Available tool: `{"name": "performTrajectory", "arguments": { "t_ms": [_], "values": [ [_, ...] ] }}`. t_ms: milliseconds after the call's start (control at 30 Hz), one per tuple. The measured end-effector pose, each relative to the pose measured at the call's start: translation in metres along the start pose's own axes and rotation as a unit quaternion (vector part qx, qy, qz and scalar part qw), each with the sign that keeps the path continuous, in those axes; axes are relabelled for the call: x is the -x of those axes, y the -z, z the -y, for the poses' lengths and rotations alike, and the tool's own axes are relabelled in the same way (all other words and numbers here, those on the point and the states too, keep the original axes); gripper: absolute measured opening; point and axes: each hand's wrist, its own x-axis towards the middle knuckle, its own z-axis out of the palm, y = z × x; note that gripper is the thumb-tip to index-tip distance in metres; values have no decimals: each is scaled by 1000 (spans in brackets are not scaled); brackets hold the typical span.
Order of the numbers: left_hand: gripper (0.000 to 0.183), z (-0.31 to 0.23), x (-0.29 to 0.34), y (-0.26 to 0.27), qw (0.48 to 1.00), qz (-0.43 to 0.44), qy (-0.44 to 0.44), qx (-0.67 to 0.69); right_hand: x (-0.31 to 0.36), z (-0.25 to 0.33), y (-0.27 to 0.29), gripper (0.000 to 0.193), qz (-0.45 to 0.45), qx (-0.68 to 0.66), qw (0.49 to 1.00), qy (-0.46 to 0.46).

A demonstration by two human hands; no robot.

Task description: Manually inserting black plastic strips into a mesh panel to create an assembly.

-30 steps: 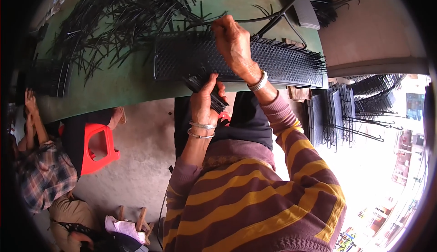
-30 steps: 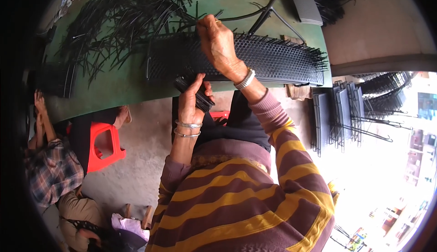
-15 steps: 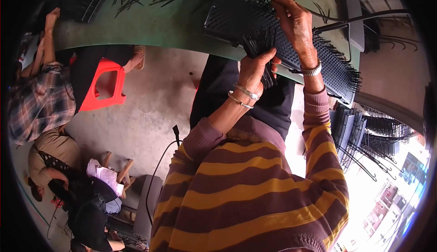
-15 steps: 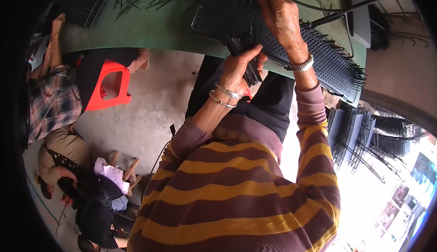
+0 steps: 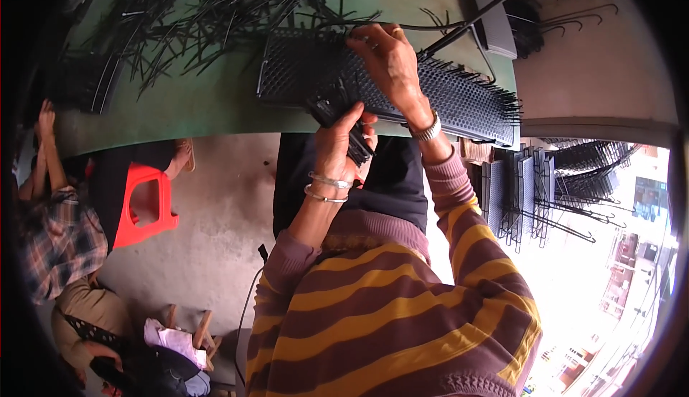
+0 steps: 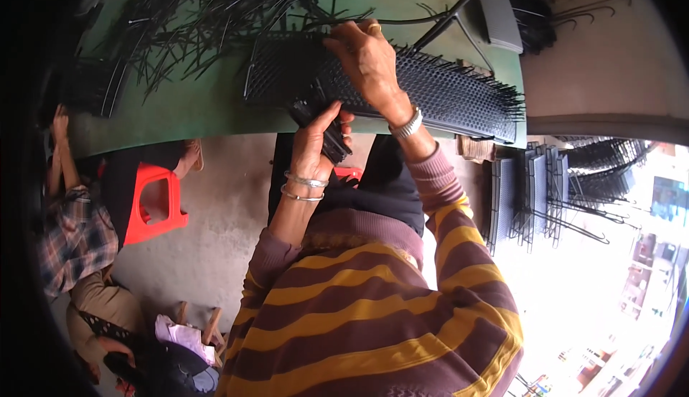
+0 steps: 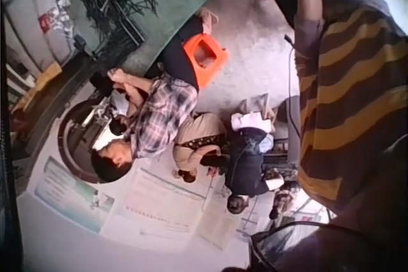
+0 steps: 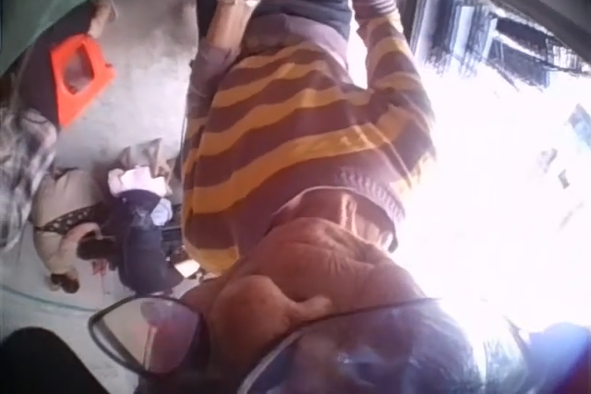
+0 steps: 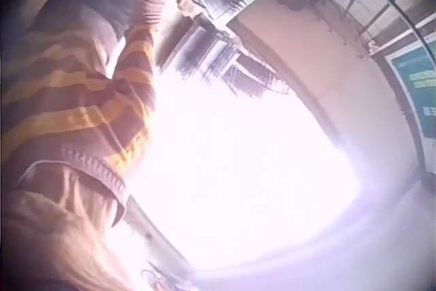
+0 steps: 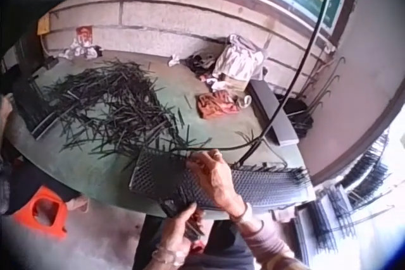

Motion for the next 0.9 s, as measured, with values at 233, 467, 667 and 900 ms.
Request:
{"name": "performTrajectory", "arguments": {
  "t_ms": [233, 467, 667, 900],
  "values": [
    [17, 0, -6, 6, 998, 57, -8, -38, 24, 3, 38, 17, 264, -311, 896, -178],
    [21, 3, -12, 7, 1000, 6, 2, -19, 15, -3, 37, 10, 29, -231, 964, -129],
    [19, 4, -9, 3, 1000, -1, -3, -8, -2, -16, 0, 7, -108, -129, 986, -9],
    [19, 2, -12, 6, 998, 4, -26, -61, -1, -12, -11, 10, -80, -37, 996, 30]
  ]
}}
